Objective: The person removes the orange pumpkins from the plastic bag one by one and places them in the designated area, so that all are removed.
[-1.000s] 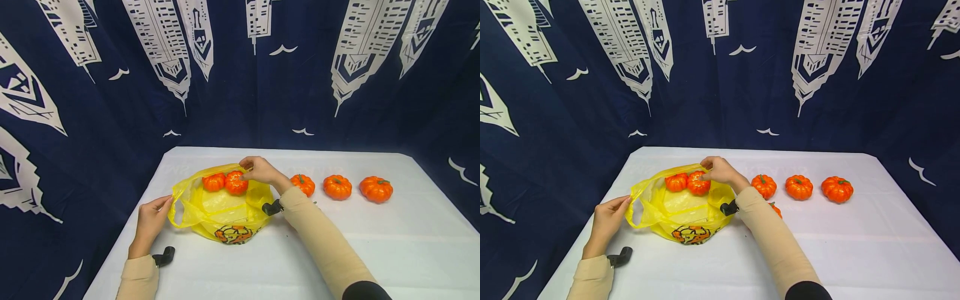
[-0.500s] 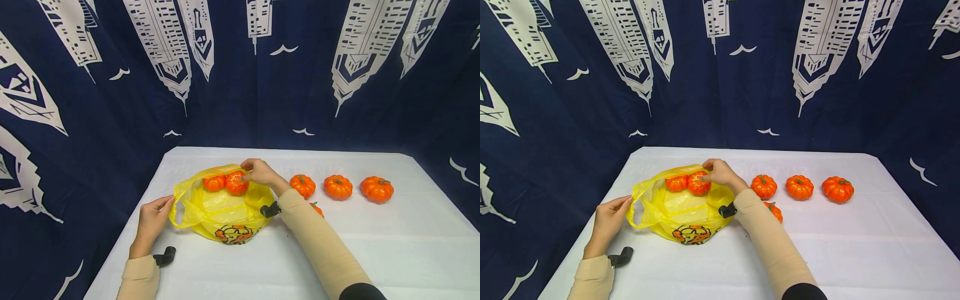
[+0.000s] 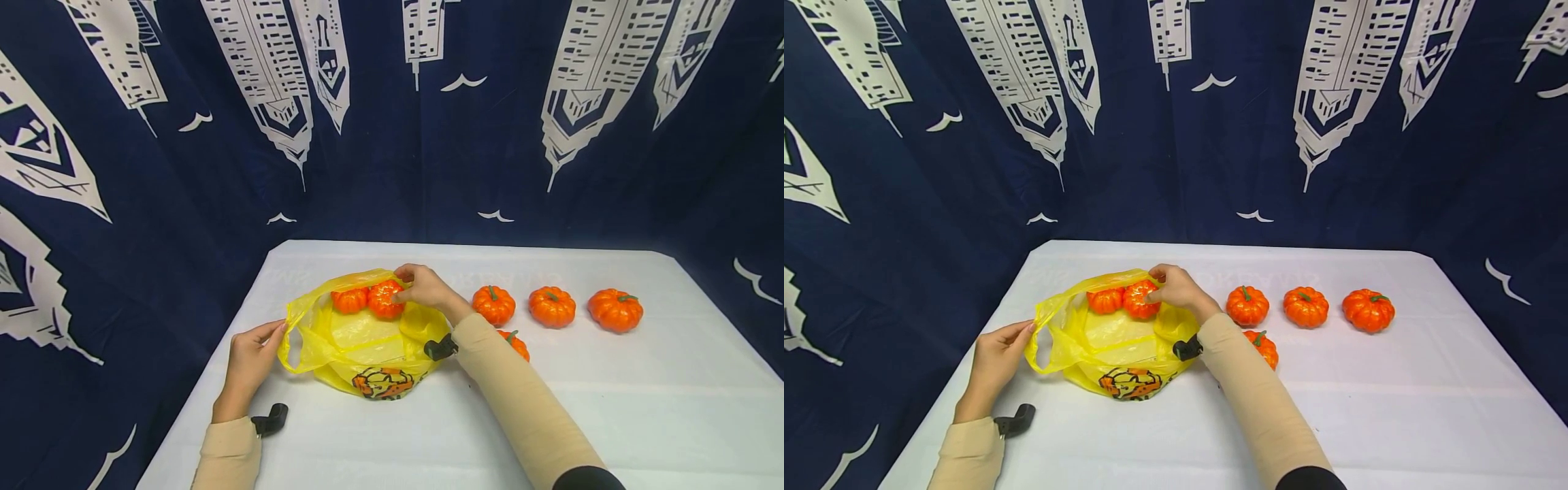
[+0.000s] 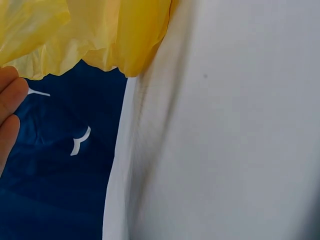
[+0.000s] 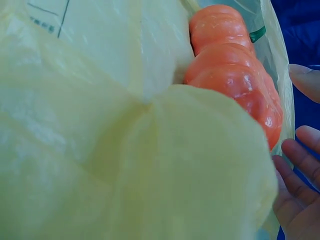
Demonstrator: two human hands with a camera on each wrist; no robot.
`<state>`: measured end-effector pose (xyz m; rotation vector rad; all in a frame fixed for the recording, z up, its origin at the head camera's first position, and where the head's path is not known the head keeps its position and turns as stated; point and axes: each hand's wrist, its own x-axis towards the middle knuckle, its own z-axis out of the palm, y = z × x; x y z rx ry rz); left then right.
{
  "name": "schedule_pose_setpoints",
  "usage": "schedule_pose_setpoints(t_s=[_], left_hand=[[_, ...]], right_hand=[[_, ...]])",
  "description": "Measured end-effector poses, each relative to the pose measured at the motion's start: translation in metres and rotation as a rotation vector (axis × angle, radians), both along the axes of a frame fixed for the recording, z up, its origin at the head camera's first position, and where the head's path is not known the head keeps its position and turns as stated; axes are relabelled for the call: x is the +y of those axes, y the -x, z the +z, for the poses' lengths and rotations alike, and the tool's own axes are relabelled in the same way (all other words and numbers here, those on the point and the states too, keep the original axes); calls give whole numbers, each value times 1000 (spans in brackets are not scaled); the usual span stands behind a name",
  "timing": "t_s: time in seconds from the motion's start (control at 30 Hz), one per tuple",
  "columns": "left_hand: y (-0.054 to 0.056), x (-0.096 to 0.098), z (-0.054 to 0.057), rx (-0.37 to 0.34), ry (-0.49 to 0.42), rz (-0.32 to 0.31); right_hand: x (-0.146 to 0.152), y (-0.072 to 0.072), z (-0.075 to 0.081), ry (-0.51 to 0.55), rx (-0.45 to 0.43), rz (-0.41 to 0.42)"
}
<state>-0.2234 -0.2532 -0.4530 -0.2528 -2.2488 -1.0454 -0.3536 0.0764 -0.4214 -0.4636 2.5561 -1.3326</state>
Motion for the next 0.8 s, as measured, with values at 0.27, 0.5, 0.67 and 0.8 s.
schedule_pose_setpoints(t_s=[0.27, 0.5, 0.67, 0.8], left_hand=[[0, 1, 0, -8, -10, -7], [-1, 1, 1, -21, -10, -13], [-2, 2, 2, -26, -10, -9], [-2, 2, 2, -39, -14, -5]], right_hand=[[-3, -2, -4, 16, -27, -18], [-4, -3, -11, 13, -55, -31], [-4, -3, -14, 17, -41, -12], [-4, -2, -18, 18, -39, 7]])
